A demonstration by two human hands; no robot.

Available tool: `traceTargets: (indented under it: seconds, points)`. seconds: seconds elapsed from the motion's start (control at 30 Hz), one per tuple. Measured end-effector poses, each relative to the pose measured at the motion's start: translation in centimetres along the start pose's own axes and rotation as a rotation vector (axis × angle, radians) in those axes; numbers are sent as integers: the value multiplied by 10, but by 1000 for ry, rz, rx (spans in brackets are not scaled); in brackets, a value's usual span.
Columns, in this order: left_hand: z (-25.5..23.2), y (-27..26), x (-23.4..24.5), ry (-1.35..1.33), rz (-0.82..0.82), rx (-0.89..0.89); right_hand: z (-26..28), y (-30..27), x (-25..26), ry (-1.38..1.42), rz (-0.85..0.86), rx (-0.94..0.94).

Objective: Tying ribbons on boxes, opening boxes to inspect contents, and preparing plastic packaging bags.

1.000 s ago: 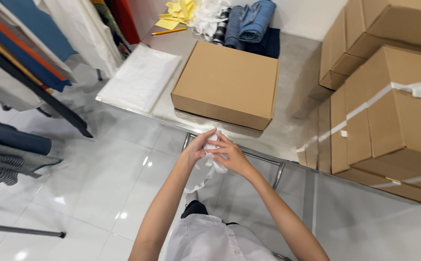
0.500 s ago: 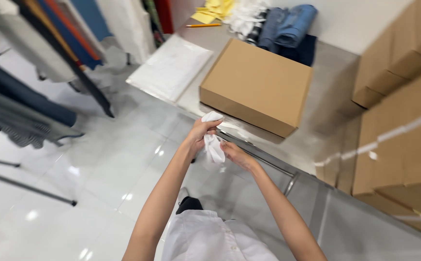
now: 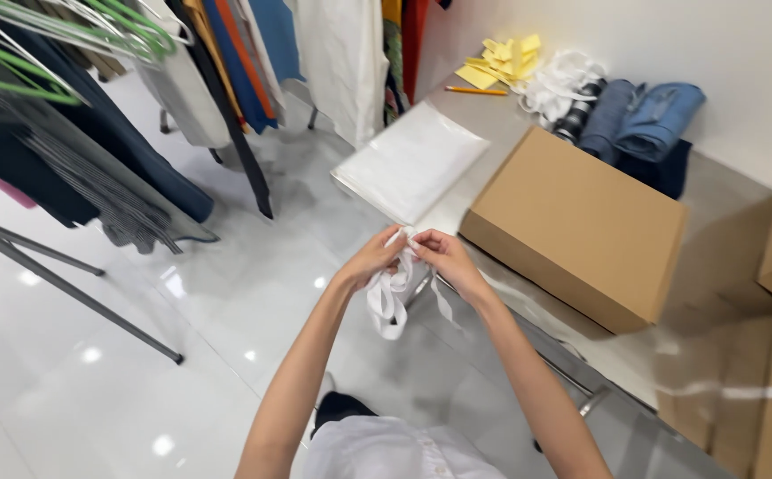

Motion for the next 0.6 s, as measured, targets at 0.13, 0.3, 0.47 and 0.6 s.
traceTargets:
  seconds: [0.13,0.3,0.47,0.6]
  points:
    - [-28,8,47,-37,60,-4,59,7,-66,136,109,-70]
    - [-44,43,94,25,35,5,45,59,-122,322,237,-204]
    - [-57,69,134,101,74,20,55,103,-150,461,40,-203]
    - [-48,111,168,-87,102,54,40,124,-114,295,-280,-153]
Point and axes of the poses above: each hand's wrist, its own y-axis towards the middle knuckle, its own x-axis out of the back of the hand, z = x × y, the point moved 9 cm from there along y, towards the middle knuckle, and after that the axes turned 12 degrees about -z, right-handed, at the moved point
